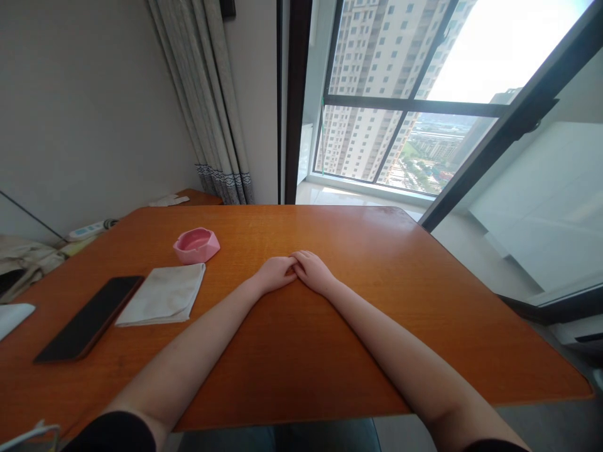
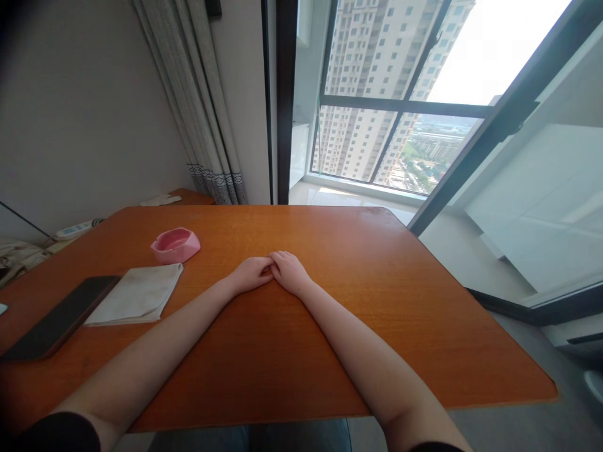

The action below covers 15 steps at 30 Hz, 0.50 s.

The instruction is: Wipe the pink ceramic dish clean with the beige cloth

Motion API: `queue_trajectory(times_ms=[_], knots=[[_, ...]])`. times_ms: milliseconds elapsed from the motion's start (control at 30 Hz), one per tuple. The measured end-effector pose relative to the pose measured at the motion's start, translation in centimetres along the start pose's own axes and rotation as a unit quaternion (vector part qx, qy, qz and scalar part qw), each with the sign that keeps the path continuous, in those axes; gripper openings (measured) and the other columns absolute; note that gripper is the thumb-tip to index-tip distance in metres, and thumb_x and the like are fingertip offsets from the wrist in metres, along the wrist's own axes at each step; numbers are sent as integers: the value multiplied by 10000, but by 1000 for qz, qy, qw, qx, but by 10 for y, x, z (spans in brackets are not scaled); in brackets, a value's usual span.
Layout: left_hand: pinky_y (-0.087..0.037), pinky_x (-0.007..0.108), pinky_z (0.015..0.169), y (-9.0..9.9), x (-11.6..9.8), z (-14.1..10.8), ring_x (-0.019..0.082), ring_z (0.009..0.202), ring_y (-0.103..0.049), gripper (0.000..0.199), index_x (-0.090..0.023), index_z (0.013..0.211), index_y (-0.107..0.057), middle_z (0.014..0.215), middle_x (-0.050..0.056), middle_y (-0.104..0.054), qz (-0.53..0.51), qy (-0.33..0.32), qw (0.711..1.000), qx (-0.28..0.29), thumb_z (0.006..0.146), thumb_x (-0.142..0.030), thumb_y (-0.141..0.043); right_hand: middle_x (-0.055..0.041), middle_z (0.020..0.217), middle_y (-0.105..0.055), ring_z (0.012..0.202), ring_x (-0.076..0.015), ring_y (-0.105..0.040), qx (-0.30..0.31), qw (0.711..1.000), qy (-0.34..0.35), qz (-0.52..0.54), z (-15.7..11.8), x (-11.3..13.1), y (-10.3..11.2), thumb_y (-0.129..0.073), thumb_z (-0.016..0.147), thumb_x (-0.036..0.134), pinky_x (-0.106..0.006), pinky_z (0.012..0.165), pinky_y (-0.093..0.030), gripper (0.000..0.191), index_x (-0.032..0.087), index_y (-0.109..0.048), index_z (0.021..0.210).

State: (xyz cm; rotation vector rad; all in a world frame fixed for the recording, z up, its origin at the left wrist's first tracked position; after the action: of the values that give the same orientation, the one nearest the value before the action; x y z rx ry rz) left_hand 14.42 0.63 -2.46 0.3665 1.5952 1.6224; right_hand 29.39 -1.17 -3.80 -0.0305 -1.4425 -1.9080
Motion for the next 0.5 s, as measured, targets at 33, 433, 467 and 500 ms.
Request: queue_trajectory(times_ms=[33, 433, 467, 500], knots=[[-448, 276, 692, 0, 0, 0, 206, 795, -633, 180, -188, 913, -585, 878, 63, -679, 3, 8, 1000, -4, 809, -283, -472, -79, 1031, -631, 1001, -184, -554, -2, 1000, -2, 0, 0, -1, 0, -433, 843, 144, -322, 918, -414, 266, 175, -577, 1065], [-440, 285, 672, -2, -3, 5, 207, 784, -628, 175, -199, 901, -570, 896, 60, -673, 0, 4, 1000, -14, 830, -310, -455, -79, 1427, -407, 1360, -256, -281, 54, 992, -91, -66, -1, -11, -8, -342, 931, 366, -466, 1113, -207, 420, 202, -502, 1283], [-441, 287, 677, -1, -3, 5, 208, 790, -629, 177, -199, 903, -571, 900, 61, -673, -1, 5, 1000, -13, 831, -310, -454, -78, 1427, -407, 1359, -257, -284, 54, 992, -92, -67, -1, -11, -8, -342, 931, 365, -467, 1113, -208, 420, 202, -503, 1283], [-443, 288, 682, -1, -3, 5, 209, 795, -629, 178, -198, 906, -572, 903, 63, -673, -1, 7, 1000, -12, 831, -311, -456, -78, 1426, -408, 1358, -257, -287, 54, 992, -91, -67, 0, -11, -8, -345, 930, 362, -468, 1113, -209, 418, 202, -506, 1281]])
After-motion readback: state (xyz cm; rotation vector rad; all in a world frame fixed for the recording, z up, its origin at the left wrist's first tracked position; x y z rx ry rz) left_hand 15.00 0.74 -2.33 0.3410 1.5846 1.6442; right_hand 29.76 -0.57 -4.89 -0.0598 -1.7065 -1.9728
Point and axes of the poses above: each hand's wrist, its own z-axis towards the middle knuckle, its own y-axis out of the back of the hand, x = y × z, the point moved 1 cm from there along z, towards the middle knuckle
